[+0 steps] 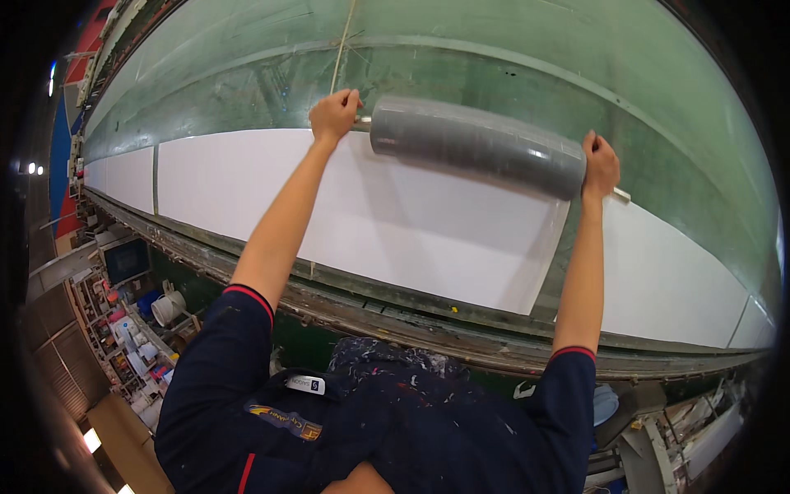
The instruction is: Rolling a large manual roller over white panels on a production table to ensure smooth adhesion.
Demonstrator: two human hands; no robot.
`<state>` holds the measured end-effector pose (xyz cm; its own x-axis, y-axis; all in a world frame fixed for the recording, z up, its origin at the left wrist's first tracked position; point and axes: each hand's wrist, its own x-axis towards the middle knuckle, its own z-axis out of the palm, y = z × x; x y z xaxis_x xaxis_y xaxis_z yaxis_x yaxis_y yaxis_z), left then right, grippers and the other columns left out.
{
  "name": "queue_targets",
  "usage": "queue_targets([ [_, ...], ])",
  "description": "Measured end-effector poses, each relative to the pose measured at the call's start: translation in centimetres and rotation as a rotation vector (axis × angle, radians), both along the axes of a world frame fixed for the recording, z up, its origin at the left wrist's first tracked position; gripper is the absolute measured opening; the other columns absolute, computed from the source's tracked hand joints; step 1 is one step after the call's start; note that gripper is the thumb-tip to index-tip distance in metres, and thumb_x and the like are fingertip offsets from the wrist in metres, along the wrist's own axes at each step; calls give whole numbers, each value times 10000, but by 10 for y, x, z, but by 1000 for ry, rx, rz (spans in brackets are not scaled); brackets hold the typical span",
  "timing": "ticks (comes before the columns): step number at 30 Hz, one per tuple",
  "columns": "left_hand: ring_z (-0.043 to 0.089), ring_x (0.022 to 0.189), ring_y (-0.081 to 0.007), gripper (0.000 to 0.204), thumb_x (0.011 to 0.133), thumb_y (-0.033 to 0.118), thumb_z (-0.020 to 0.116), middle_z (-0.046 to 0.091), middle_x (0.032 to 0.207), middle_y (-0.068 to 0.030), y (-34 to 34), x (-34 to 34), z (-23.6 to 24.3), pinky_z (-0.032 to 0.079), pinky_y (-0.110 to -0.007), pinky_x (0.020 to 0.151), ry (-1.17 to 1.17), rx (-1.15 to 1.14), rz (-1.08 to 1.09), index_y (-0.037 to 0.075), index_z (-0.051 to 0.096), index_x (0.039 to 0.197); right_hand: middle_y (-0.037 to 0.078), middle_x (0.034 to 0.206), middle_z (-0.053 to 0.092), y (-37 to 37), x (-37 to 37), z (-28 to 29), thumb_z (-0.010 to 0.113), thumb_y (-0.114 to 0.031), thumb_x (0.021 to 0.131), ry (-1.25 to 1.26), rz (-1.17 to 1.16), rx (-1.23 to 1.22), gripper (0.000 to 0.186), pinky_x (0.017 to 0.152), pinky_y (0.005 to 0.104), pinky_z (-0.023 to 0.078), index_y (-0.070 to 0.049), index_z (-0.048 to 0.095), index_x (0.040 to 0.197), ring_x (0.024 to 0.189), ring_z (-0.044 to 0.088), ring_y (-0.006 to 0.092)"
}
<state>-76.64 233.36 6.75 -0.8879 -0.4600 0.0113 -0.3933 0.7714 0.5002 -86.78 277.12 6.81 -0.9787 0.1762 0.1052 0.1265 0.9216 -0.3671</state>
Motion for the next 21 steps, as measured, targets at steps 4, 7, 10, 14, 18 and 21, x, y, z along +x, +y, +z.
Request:
queue_targets([
  [4,591,605,-273,394,846,362,384,614,587,-42,2,-27,-1,440,-421,607,-75,-34,-111,134,651,669,146,827,636,-2,-36,-4,425,-472,834,-74,-16,20,430,672,414,459,-109,654,846,796,600,351],
  [7,617,688,-287,408,799,340,360,629,611,-46,-7,-26,3,456,-419,666,-379,-144,-192,129,670,639,166,858,636,-1,-27,-4,412,-465,839,-171,-16,62,435,701,424,464,-112,663,868,828,601,360],
  [10,616,683,-282,454,794,392,345,632,609,-41,-3,-1,11,464,-399,680,-533,-82,-249,136,661,591,190,846,629,6,12,-1,383,-446,863,-215,17,118,445,716,452,462,-101,664,854,824,599,376],
  [14,622,666,-248,554,835,501,319,621,570,-14,-3,57,16,469,-384,676,-655,-157,-317,152,659,571,185,801,630,24,73,-12,360,-407,885,-264,153,89,457,693,472,452,-72,660,805,770,597,383],
  [18,630,640,-189,585,871,511,325,623,548,12,35,121,26,471,-343,680,-731,-40,-270,128,673,597,175,725,623,61,131,4,376,-377,881,-481,258,-32,450,677,455,456,-56,650,726,733,597,369],
  [21,625,629,-219,597,871,528,325,603,517,-11,36,182,13,467,-357,651,-686,-48,-252,127,659,580,161,683,617,66,183,14,399,-360,872,-574,333,-107,430,658,452,456,-59,641,685,712,595,359],
])
